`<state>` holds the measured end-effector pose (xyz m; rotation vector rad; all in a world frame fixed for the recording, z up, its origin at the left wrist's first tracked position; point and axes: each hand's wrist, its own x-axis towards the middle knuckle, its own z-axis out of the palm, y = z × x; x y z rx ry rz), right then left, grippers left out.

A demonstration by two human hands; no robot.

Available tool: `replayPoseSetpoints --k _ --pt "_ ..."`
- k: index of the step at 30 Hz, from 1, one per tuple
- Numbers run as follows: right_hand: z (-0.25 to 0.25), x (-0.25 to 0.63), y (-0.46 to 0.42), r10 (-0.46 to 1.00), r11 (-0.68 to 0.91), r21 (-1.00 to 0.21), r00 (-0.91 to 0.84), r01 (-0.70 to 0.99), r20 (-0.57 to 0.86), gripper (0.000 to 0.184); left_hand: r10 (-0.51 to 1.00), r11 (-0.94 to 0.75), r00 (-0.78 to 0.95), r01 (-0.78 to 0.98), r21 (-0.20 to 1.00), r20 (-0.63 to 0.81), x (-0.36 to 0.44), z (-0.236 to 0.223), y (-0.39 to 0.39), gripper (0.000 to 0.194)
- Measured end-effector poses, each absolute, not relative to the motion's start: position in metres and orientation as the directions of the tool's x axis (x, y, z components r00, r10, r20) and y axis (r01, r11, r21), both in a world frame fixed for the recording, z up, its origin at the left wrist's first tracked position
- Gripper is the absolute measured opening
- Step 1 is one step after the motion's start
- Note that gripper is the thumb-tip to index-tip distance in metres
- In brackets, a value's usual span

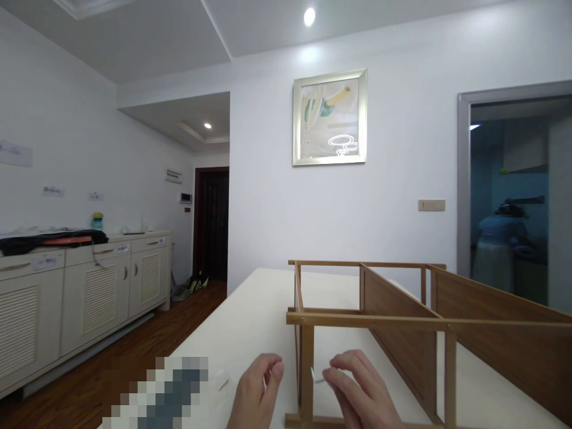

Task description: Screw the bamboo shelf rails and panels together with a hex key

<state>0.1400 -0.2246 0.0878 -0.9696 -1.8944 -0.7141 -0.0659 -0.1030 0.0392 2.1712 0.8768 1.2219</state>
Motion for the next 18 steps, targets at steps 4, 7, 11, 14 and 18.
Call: replayPoseSetpoints --k 4,7,11,14,18 --pt "0.128 0.144 -0.215 0.194 0.501 0.145 -0.274 0.853 0.942 0.033 0.668 -0.742 0.224 0.264 0.616 0.709 -0.058 0.081 -0.115 0.032" --pt "0.148 0.145 -0.2 0.151 0.516 0.129 -0.238 0.847 0.96 0.029 0.488 -0.86 0.108 0.232 0.455 0.866 -0.046 0.112 -0.12 0.028" --pt "0.157 0.14 -0.183 0.161 0.552 0.049 -0.164 0.832 0.973 0.021 0.296 -0.947 0.104 0.165 0.277 0.95 -0.025 0.133 -0.115 0.032" --pt "0.156 0.134 -0.176 0.165 0.529 0.013 -0.118 0.848 0.979 0.017 0.289 -0.956 0.11 0.08 0.281 0.951 -0.011 0.129 -0.106 0.03" --pt "0.155 0.129 -0.172 0.194 0.541 0.043 -0.174 0.84 0.965 0.017 0.284 -0.958 0.059 0.069 0.28 0.957 -0.002 0.114 -0.097 0.03"
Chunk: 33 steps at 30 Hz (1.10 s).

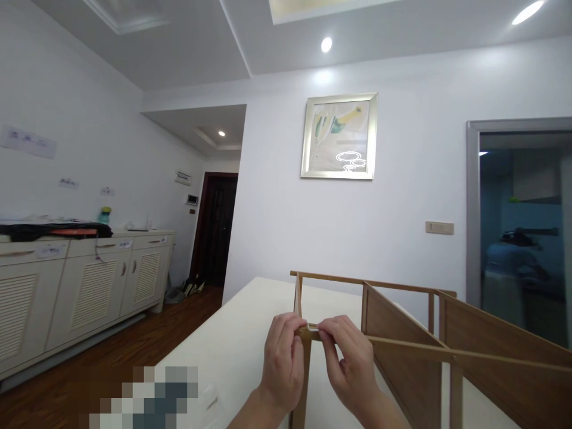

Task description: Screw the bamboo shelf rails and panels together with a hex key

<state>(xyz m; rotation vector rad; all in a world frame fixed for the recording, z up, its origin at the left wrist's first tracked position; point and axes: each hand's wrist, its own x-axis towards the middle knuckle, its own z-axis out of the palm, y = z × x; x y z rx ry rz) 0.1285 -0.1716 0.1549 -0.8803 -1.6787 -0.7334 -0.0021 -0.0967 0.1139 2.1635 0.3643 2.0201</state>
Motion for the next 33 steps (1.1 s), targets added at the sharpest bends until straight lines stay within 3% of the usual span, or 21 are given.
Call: replayPoseSetpoints --k 9,19,33 --pt "0.172 0.125 -0.181 0.376 0.587 -0.062 -0.204 0.807 0.904 0.02 0.286 -0.953 0.068 0.127 0.276 0.956 -0.009 0.108 -0.102 0.029" --pt "0.178 0.118 -0.192 0.382 0.578 0.081 -0.357 0.812 0.852 0.031 0.267 -0.958 0.059 0.128 0.258 0.962 -0.013 0.106 -0.11 0.025" --pt "0.178 0.119 -0.193 0.375 0.511 0.178 -0.404 0.841 0.834 0.033 0.311 -0.949 0.066 0.069 0.306 0.948 -0.013 0.105 -0.111 0.028"
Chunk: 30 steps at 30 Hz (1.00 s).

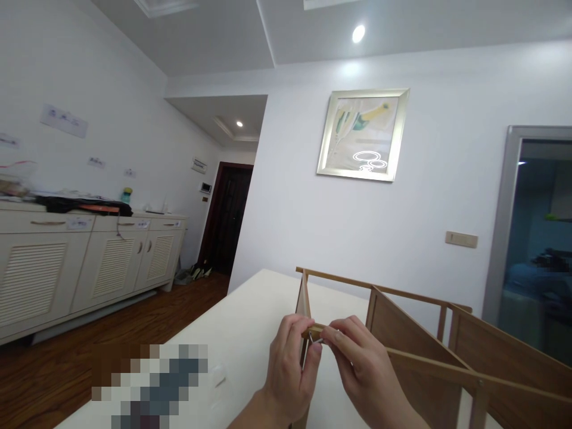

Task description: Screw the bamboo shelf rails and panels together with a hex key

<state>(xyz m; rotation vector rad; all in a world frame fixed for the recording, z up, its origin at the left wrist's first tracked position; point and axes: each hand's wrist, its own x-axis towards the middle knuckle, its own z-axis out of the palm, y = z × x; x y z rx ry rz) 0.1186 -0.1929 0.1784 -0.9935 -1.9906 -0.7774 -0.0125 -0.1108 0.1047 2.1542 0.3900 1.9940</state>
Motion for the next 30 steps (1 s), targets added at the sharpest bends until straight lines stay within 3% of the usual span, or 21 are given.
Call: replayPoseSetpoints --k 11,22,30 --pt "0.183 0.107 -0.198 0.364 0.351 0.355 -0.475 0.866 0.801 0.03 0.303 -0.952 0.027 0.057 0.301 0.952 -0.012 0.107 -0.113 0.024" --pt "0.209 0.093 -0.195 0.578 0.375 0.223 -0.415 0.9 0.703 0.027 0.31 -0.951 0.034 0.004 0.31 0.95 -0.016 0.116 -0.113 0.02" --pt "0.209 0.099 -0.197 0.537 0.483 0.191 -0.461 0.854 0.707 0.028 0.325 -0.946 0.042 -0.003 0.325 0.945 -0.016 0.112 -0.111 0.023"
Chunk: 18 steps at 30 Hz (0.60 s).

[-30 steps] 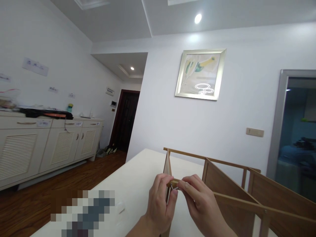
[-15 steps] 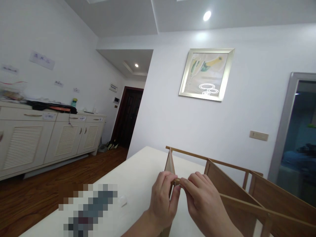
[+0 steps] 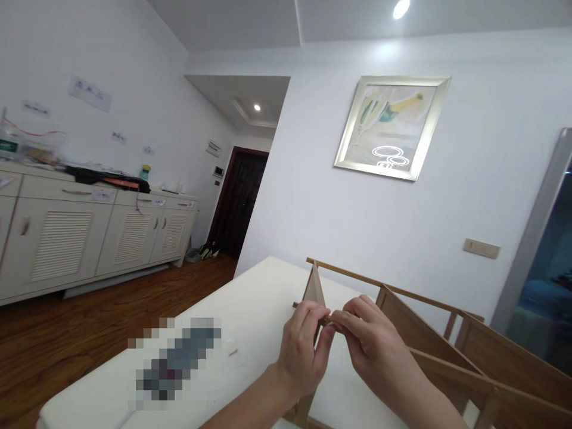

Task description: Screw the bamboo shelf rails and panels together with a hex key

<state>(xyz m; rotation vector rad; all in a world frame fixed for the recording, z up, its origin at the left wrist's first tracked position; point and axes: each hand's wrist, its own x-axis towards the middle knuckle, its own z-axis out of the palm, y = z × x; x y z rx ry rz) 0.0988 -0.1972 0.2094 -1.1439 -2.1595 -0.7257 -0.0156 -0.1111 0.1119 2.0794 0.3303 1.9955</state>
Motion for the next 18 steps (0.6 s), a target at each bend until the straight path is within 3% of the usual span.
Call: replayPoseSetpoints --k 5,11,18 --pt "0.2097 0.1034 -0.1999 0.483 0.509 0.213 -0.482 0.834 0.731 0.034 0.37 -0.929 0.012 -0.003 0.37 0.929 -0.0117 0.106 -0.1104 0.03" --pt "0.2121 0.105 -0.2027 0.521 0.495 0.22 -0.49 0.841 0.699 0.034 0.403 -0.915 -0.022 -0.01 0.403 0.915 -0.0101 0.1043 -0.1116 0.029" --pt "0.2136 0.1022 -0.1999 0.529 0.509 0.233 -0.514 0.829 0.675 0.035 0.425 -0.904 -0.007 -0.062 0.424 0.905 -0.0109 0.1072 -0.1114 0.018"
